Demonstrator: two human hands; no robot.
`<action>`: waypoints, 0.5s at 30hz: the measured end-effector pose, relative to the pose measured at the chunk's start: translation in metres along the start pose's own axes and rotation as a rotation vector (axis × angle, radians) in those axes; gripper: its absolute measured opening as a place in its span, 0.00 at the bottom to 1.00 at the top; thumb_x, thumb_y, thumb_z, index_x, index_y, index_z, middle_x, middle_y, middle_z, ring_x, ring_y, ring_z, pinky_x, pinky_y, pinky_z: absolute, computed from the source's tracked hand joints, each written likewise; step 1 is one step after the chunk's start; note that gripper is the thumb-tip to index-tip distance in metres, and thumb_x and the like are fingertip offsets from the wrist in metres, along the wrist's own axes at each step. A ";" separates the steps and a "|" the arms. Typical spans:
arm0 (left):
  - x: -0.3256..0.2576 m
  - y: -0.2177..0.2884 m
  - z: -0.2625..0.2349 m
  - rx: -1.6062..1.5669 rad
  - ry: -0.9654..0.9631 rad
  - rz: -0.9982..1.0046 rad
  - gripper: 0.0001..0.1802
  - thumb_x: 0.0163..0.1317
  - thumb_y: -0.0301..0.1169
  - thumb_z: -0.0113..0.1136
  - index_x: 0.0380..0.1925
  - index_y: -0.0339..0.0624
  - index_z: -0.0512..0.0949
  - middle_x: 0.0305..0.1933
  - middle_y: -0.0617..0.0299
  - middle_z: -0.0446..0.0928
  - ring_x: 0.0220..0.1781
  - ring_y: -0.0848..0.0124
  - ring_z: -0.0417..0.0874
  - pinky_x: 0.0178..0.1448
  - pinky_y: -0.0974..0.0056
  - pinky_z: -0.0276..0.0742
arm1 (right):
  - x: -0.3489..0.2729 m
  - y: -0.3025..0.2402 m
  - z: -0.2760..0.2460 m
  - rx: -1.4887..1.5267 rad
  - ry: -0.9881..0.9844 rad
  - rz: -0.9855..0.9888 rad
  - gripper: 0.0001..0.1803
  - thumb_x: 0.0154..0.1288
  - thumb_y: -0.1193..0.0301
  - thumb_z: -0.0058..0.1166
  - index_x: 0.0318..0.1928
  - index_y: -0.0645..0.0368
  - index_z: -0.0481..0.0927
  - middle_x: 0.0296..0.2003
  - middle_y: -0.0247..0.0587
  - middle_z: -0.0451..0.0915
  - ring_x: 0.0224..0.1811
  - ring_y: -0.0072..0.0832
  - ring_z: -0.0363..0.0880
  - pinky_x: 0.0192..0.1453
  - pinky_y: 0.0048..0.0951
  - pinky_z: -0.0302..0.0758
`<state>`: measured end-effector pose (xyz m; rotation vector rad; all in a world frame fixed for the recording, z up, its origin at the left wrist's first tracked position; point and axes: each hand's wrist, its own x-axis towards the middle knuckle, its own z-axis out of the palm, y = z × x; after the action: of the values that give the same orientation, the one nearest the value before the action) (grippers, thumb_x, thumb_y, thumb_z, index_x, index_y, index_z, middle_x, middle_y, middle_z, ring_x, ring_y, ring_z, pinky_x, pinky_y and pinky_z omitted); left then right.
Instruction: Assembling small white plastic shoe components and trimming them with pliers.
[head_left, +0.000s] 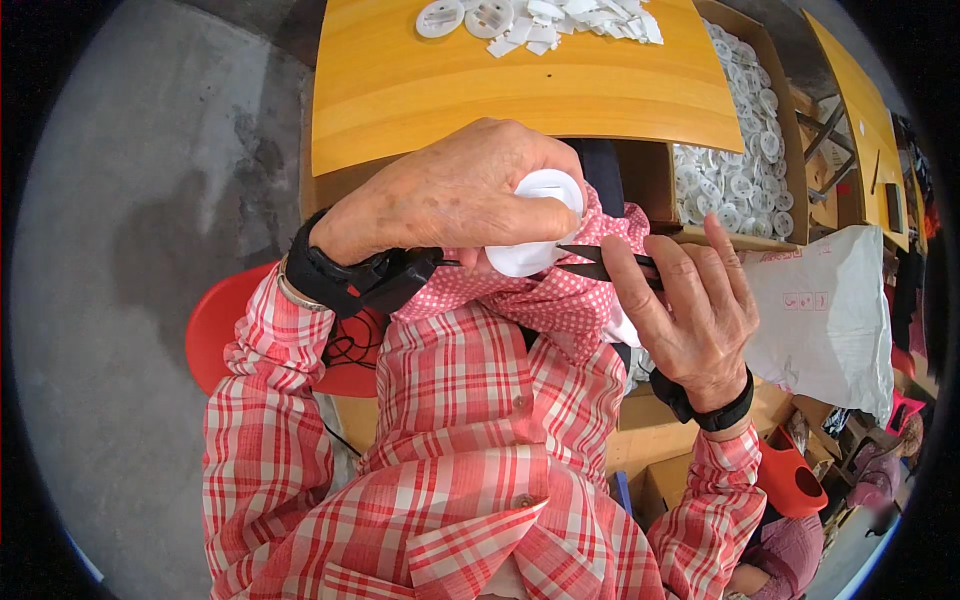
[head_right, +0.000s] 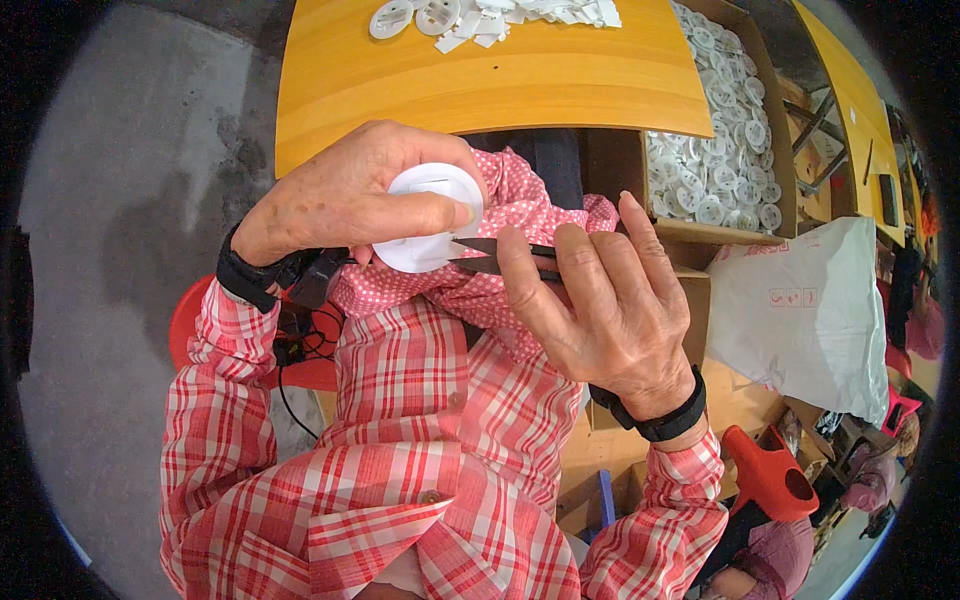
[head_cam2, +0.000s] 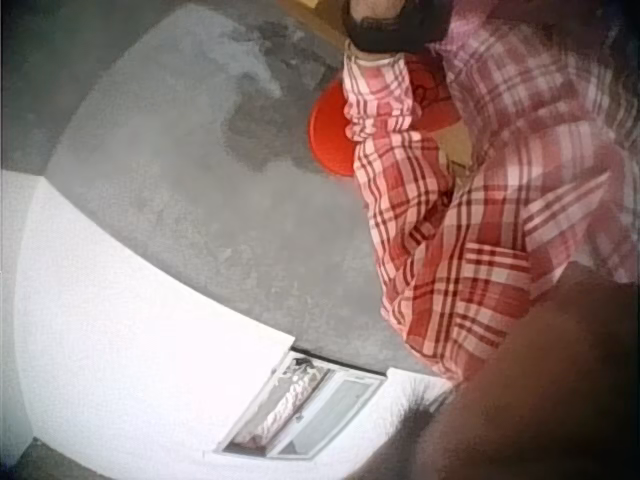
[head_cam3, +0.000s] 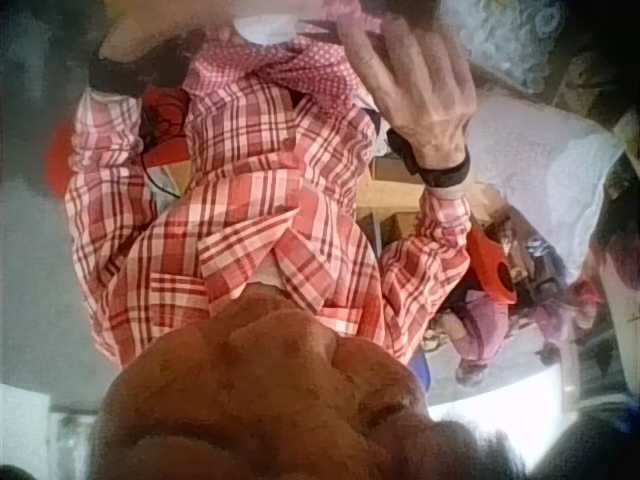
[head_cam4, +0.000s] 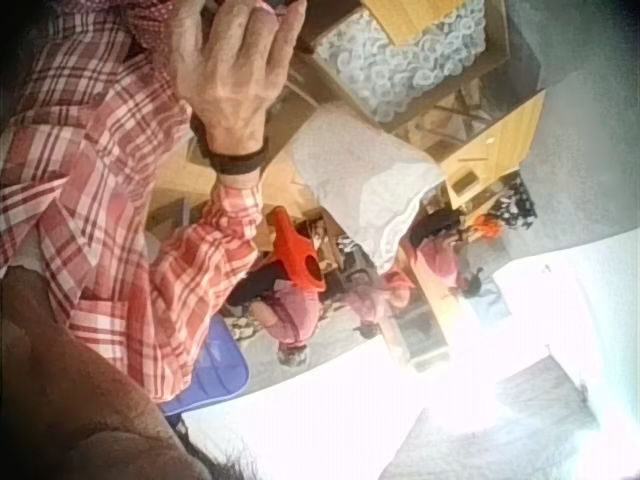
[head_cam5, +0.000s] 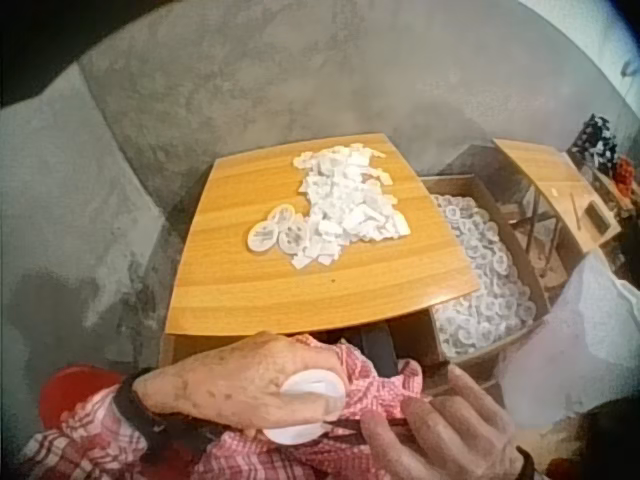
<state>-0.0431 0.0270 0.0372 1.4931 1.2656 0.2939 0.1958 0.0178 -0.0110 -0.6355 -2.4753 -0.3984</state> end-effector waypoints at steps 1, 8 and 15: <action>0.000 0.000 0.000 0.001 0.000 0.000 0.15 0.57 0.37 0.58 0.39 0.38 0.80 0.30 0.63 0.79 0.28 0.77 0.79 0.27 0.72 0.75 | 0.000 0.001 -0.002 0.014 -0.019 0.002 0.21 0.50 0.70 0.57 0.49 0.46 0.80 0.31 0.33 0.72 0.31 0.24 0.75 0.56 0.44 0.78; 0.003 -0.006 0.000 -0.010 0.006 0.059 0.14 0.57 0.36 0.59 0.38 0.38 0.80 0.30 0.63 0.79 0.29 0.77 0.79 0.27 0.72 0.75 | -0.001 0.003 0.001 0.035 -0.010 -0.011 0.23 0.47 0.71 0.57 0.49 0.47 0.81 0.30 0.33 0.71 0.30 0.24 0.75 0.53 0.43 0.79; 0.004 -0.005 0.001 -0.014 -0.003 0.053 0.14 0.57 0.36 0.59 0.38 0.37 0.79 0.31 0.63 0.80 0.32 0.77 0.80 0.33 0.71 0.76 | -0.001 0.003 -0.001 0.043 -0.004 0.006 0.24 0.45 0.71 0.57 0.48 0.47 0.81 0.30 0.33 0.71 0.30 0.24 0.75 0.52 0.41 0.80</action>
<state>-0.0439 0.0291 0.0309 1.5164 1.2213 0.3344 0.1989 0.0198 -0.0100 -0.6269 -2.4781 -0.3410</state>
